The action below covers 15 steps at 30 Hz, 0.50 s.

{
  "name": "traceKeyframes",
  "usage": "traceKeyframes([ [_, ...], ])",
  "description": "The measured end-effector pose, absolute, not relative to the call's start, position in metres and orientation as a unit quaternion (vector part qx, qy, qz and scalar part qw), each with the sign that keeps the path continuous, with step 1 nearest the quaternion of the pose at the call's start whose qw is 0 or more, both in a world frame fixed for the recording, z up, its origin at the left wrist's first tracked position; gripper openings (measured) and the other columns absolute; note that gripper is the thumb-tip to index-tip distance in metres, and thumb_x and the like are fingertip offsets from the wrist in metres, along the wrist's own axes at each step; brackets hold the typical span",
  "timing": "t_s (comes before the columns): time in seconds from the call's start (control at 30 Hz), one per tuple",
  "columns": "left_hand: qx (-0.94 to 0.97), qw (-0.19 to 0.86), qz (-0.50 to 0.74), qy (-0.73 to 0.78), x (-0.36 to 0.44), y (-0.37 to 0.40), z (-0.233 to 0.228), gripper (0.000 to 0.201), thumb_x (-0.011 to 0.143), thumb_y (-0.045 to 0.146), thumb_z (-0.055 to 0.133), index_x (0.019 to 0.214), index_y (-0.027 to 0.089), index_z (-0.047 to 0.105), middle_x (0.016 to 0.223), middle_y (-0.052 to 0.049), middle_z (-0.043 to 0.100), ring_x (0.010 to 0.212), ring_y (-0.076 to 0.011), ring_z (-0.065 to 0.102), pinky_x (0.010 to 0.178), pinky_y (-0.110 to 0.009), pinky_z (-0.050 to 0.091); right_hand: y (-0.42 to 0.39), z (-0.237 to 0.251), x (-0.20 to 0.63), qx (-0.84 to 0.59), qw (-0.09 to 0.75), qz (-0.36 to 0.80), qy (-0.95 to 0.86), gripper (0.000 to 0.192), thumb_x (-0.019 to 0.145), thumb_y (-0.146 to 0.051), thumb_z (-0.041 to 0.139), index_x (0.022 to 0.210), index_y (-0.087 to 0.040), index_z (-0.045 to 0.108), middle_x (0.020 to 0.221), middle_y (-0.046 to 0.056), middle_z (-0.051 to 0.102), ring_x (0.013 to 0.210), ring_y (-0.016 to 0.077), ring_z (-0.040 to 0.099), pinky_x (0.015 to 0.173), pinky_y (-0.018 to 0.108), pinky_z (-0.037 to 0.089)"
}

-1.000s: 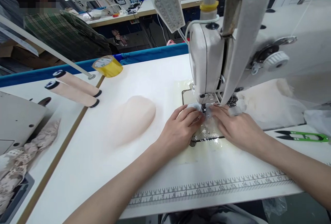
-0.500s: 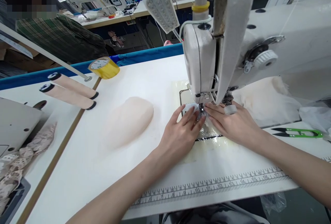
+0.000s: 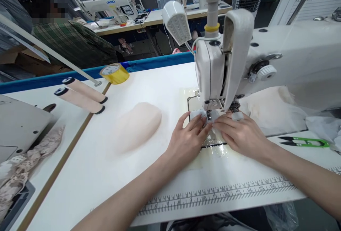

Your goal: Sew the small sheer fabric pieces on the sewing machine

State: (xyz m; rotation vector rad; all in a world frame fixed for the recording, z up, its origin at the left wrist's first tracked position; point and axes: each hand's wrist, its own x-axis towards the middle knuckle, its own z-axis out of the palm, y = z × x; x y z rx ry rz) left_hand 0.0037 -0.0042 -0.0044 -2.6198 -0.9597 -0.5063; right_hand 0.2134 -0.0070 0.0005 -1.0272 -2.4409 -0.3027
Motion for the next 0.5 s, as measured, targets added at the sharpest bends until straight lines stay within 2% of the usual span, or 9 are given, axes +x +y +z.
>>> traceKeyframes([
  [0.2, -0.909, 0.127, -0.196, -0.345, 0.0018, -0.0044, -0.0034, 0.033, 0.089, 0.011, 0.044, 0.118, 0.012, 0.060, 0.121, -0.008, 0.065, 0.116, -0.0228, 0.057, 0.106, -0.047, 0.032, -0.0095, -0.0001, 0.2106, -0.356, 0.246, -0.120, -0.893, 0.029, 0.086, -0.004, 0.046, 0.097, -0.015, 0.070, 0.095, 0.003, 0.073, 0.080, 0.0168, 0.063, 0.076, 0.032, 0.044],
  [0.5, -0.910, 0.139, -0.208, -0.331, 0.0000, -0.0070, -0.0015, 0.029, 0.089, 0.011, 0.048, 0.113, 0.014, 0.064, 0.115, -0.007, 0.068, 0.113, -0.0223, 0.059, 0.107, -0.048, 0.032, -0.0128, -0.0001, 0.2134, -0.345, 0.244, -0.106, -0.900, 0.029, 0.084, -0.003, 0.047, 0.094, -0.015, 0.071, 0.099, 0.002, 0.072, 0.073, 0.0147, 0.061, 0.081, 0.034, 0.044],
])
